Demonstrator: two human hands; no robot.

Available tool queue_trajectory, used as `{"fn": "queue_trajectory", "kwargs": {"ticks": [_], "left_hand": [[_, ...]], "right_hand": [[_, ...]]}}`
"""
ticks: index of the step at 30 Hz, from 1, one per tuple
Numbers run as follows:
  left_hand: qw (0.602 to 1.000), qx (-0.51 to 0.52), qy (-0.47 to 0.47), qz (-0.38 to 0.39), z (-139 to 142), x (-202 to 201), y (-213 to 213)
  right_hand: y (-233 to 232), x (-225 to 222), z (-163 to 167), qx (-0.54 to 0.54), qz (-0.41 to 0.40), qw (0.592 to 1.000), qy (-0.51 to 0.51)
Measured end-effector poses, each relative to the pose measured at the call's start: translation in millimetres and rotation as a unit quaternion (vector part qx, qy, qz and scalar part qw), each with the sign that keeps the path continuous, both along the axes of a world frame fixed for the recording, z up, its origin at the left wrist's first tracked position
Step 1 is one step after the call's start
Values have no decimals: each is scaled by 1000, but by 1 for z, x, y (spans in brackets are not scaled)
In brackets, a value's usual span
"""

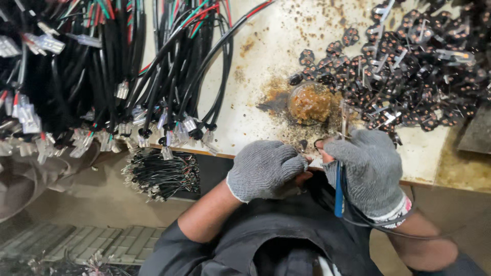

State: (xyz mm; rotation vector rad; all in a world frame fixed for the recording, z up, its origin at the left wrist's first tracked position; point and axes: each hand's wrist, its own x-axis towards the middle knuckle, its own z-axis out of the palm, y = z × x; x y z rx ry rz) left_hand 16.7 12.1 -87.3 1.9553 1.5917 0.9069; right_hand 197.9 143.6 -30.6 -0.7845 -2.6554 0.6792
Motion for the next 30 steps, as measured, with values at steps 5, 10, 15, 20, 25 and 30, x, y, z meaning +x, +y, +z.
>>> {"fn": "queue_trajectory", "kwargs": {"ticks": [5, 10, 15, 20, 25, 30], "left_hand": [[995, 58, -71, 31, 34, -30, 4], [906, 27, 247, 344, 56, -91, -4], [884, -6, 356, 303, 65, -118, 21], [926, 16, 302, 228, 113, -120, 18], [990, -85, 91, 73, 92, -62, 0], [969, -174, -154, -81, 65, -36, 8]], "right_hand": [[-3, 4, -4, 21, 38, 998, -44], [-3, 13, -16, 45, 195, 979, 25], [4, 11, -8, -84, 150, 985, -9], [-11, 1, -8, -323, -134, 935, 55], [-33, 28, -15, -298, -157, 904, 265], [-45, 61, -35, -698, -243, 585, 335]]}}
